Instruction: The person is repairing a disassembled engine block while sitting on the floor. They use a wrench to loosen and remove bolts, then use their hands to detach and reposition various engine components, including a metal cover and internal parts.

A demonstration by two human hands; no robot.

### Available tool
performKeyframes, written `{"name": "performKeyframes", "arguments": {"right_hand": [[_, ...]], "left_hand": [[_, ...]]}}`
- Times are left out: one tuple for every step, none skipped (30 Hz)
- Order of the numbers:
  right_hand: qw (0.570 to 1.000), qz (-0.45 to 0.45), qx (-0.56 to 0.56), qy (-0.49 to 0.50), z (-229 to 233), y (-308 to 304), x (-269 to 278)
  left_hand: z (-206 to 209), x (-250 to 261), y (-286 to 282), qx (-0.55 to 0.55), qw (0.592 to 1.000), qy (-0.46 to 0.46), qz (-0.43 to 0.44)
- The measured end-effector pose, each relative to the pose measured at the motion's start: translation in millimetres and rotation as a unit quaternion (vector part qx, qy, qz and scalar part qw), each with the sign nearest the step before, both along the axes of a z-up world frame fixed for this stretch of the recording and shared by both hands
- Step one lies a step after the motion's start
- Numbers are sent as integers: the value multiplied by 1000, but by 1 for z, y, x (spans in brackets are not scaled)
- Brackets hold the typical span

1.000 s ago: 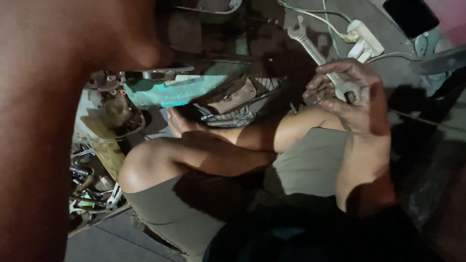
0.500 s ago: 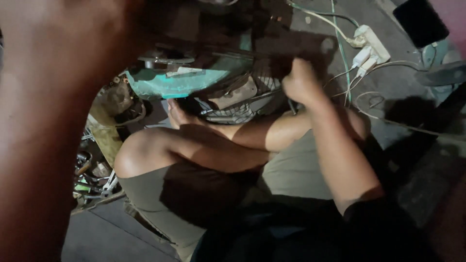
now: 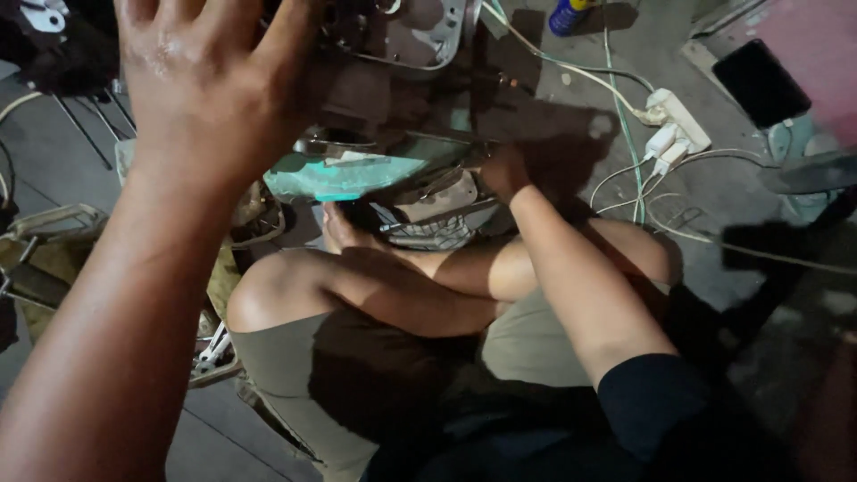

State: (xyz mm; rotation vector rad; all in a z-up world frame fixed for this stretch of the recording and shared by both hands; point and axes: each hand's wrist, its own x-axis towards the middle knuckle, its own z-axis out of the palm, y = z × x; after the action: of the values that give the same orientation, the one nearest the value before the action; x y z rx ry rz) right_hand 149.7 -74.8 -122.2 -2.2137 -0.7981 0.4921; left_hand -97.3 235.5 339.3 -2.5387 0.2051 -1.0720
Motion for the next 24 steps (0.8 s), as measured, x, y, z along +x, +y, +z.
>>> {"name": "performKeyframes", "arguments": {"right_hand": [[986, 45, -80, -137, -5, 2, 1], [986, 44, -78, -140, -5, -7, 2], [966, 104, -95, -218, -5, -12, 4], [935, 163, -110, -295, -5, -16, 6], [935, 165, -108, -296, -13, -25, 15], [946, 81, -170, -264, -22, -33, 23], [946, -5, -230, -229, -30, -43, 32], [946, -3, -228, -230, 29, -53, -16], [974, -91, -147, -147, 108, -48, -42], [980, -177, -61, -62, 210, -34, -51], [979, -182, -61, -64, 229, -46, -56], [983, -181, 27, -23, 248, -59, -62], [977, -179, 116, 18, 268, -72, -67], [976, -184, 118, 16, 289, -79, -71], [974, -148, 157, 66, 309, -89, -78], [968, -111, 196, 115, 329, -99, -84], [967, -119, 198, 112, 339, -100, -92], [951, -87, 256, 148, 349, -100, -101], [932, -47, 310, 184, 361, -97, -105], [932, -46, 310, 181, 350, -97, -107], [939, -48, 307, 146, 340, -97, -109], [945, -50, 303, 111, 329, -97, -110], [945, -48, 304, 107, 332, -88, -120], [929, -115, 325, 137, 333, -78, -129]], "left_hand": [[2, -1, -1, -28, 999, 12, -11], [4, 0, -3, -26, 1000, 9, -12], [5, 0, -5, -30, 999, 4, -17], [7, -1, -6, -35, 999, -1, -23], [10, -5, -7, -34, 999, -1, -20], [12, -8, -7, -61, 997, 22, -37], [14, -11, -9, -88, 994, 45, -55], [13, -16, -9, -87, 994, 44, -54], [12, -19, -10, -124, 988, 73, -52], [11, -20, -11, -161, 980, 102, -50], [0, -24, -13, -160, 981, 100, -55], [-10, -28, -15, -159, 982, 97, -26], [-21, -31, -17, -158, 983, 94, 2], [-31, -38, -37, -157, 983, 93, -3], [-43, -46, -59, -166, 983, 68, -38], [-54, -55, -80, -174, 981, 42, -72], [-53, -50, -105, -173, 981, 42, -81], [-51, -46, -129, -325, 930, 130, -114], [-49, -43, -154, -467, 847, 212, -138], [-58, -39, -168, -466, 848, 210, -140], [-68, -35, -183, -533, 797, 229, -165], [-78, -32, -197, -596, 740, 246, -190], [-86, -33, -203, -594, 742, 243, -192], [-94, -34, -209, -674, 678, 234, -176]]}}
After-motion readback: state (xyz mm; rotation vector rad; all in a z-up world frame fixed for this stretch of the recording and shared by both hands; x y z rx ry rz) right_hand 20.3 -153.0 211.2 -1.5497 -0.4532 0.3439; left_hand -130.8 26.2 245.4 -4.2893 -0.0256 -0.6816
